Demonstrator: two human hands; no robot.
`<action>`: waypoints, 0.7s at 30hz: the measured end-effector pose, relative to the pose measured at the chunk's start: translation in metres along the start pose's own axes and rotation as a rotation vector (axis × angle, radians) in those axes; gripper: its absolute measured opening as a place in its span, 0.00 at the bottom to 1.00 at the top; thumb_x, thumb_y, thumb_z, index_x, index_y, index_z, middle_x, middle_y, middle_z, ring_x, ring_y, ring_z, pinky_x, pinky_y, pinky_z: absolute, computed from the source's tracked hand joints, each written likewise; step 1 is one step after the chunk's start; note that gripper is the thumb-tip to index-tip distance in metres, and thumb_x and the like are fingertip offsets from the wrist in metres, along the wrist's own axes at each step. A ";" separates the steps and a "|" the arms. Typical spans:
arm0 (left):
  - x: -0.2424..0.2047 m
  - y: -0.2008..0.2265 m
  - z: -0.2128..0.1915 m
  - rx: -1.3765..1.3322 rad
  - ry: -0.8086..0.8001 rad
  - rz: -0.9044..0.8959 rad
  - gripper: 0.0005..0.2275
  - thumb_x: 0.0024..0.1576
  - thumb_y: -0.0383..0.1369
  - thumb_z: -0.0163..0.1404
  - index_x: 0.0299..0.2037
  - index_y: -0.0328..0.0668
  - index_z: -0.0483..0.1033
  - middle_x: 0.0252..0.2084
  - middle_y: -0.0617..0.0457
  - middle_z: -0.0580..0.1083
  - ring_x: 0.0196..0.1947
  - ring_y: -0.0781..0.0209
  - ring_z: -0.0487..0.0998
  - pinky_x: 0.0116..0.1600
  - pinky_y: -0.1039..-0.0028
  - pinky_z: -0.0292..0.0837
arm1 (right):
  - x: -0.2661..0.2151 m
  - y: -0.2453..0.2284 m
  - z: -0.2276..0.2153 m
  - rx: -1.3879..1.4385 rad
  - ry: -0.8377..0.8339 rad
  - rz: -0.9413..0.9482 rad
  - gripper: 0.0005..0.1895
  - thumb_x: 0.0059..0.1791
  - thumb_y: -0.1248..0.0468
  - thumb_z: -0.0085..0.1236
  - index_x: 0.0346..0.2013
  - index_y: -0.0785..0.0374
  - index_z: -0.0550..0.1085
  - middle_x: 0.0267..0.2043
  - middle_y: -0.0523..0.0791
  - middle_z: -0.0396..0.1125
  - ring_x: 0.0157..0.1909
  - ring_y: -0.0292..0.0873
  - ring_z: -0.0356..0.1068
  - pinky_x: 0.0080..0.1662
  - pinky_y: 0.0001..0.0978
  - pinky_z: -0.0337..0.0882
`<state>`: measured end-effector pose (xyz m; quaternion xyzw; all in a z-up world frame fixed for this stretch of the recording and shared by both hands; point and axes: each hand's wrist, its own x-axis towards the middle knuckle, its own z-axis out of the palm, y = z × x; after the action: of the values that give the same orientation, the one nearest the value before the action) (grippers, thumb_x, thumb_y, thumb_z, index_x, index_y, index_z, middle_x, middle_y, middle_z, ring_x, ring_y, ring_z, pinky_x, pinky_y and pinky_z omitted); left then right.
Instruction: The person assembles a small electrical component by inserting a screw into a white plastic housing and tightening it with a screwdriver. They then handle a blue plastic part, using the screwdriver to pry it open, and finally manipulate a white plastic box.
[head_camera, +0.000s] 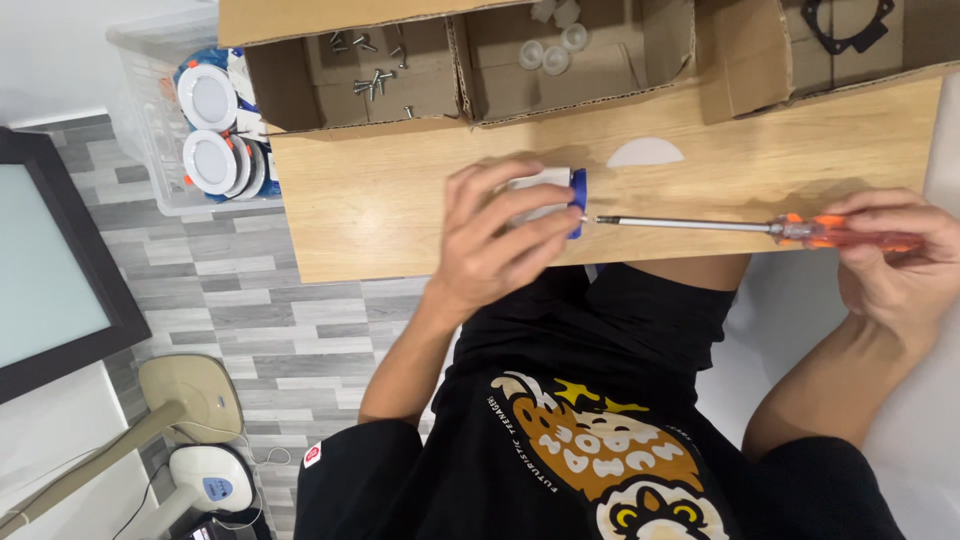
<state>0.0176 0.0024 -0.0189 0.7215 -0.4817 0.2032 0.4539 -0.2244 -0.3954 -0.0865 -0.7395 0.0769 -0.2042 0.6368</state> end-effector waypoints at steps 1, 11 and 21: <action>0.007 -0.002 -0.009 -0.004 0.000 0.000 0.09 0.61 0.33 0.68 0.49 0.53 0.85 0.55 0.58 0.82 0.60 0.51 0.77 0.66 0.59 0.66 | -0.001 -0.001 0.001 -0.003 0.002 0.002 0.19 0.57 0.55 0.65 0.53 0.64 0.71 0.59 0.60 0.70 0.57 0.51 0.76 0.62 0.37 0.80; 0.047 -0.043 -0.099 0.394 0.218 -0.066 0.07 0.60 0.25 0.71 0.43 0.42 0.85 0.46 0.53 0.79 0.51 0.52 0.72 0.57 0.64 0.70 | -0.010 0.004 0.003 0.141 0.034 0.023 0.18 0.59 0.60 0.61 0.60 0.63 0.68 0.63 0.61 0.67 0.65 0.59 0.74 0.56 0.49 0.85; 0.047 -0.032 -0.062 0.069 0.108 0.156 0.11 0.62 0.39 0.63 0.39 0.40 0.81 0.41 0.48 0.81 0.42 0.57 0.82 0.50 0.64 0.81 | -0.007 -0.028 0.025 0.185 0.115 0.151 0.17 0.64 0.59 0.58 0.62 0.63 0.64 0.61 0.64 0.69 0.61 0.66 0.77 0.53 0.42 0.86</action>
<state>0.0760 0.0348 0.0322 0.6851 -0.5041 0.2928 0.4369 -0.2253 -0.3652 -0.0636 -0.6567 0.1497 -0.2039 0.7104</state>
